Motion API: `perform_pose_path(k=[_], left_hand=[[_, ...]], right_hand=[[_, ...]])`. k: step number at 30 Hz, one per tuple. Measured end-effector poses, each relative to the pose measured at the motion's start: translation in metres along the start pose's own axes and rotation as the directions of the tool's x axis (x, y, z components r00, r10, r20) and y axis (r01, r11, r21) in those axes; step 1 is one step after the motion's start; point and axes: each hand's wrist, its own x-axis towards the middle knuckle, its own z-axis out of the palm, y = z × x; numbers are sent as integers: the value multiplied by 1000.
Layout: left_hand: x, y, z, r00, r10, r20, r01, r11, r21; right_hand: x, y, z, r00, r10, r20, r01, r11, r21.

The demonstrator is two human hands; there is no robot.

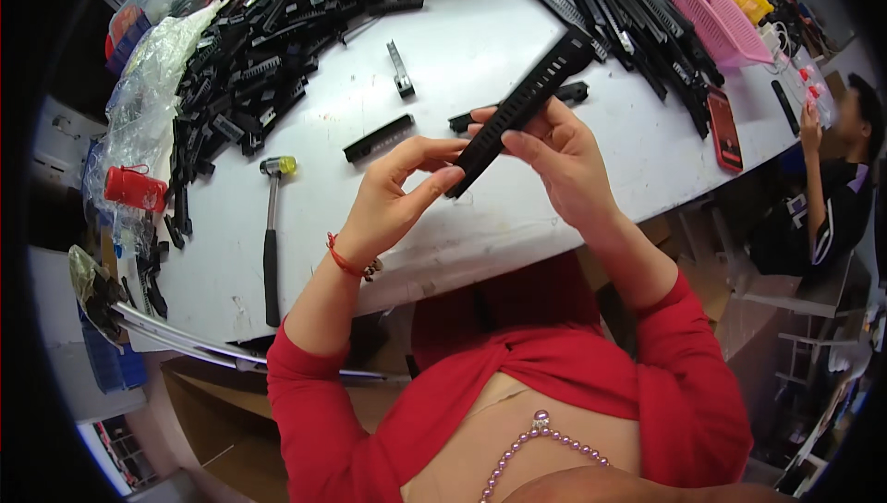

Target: Assemble black plastic parts by snapping them together and using a small mallet.

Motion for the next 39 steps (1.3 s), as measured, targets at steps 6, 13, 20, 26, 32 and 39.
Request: perform_pose_path(k=[6,13,20,26,32,39], left_hand=[[-27,0,13,981,-191,12,191,981,-22],[-54,-9,15,963,-258,-79,267,953,143],[-35,-12,-34,997,-16,-77,44,923,383],[8,-21,-76,952,269,-146,-1,480,878],[2,-23,-64,983,57,-172,94,651,753],[-50,12,-29,941,-334,48,331,941,68]], right_hand=[[-48,24,-10,954,-32,-298,-29,980,-196],[-60,8,-14,838,-373,397,457,82,-886],[-64,34,-11,869,-202,452,456,-28,-889],[-69,30,-15,920,-125,370,372,-10,-928],[-72,27,-25,909,-142,393,394,-24,-919],[-66,19,-26,922,-140,360,376,105,-921]])
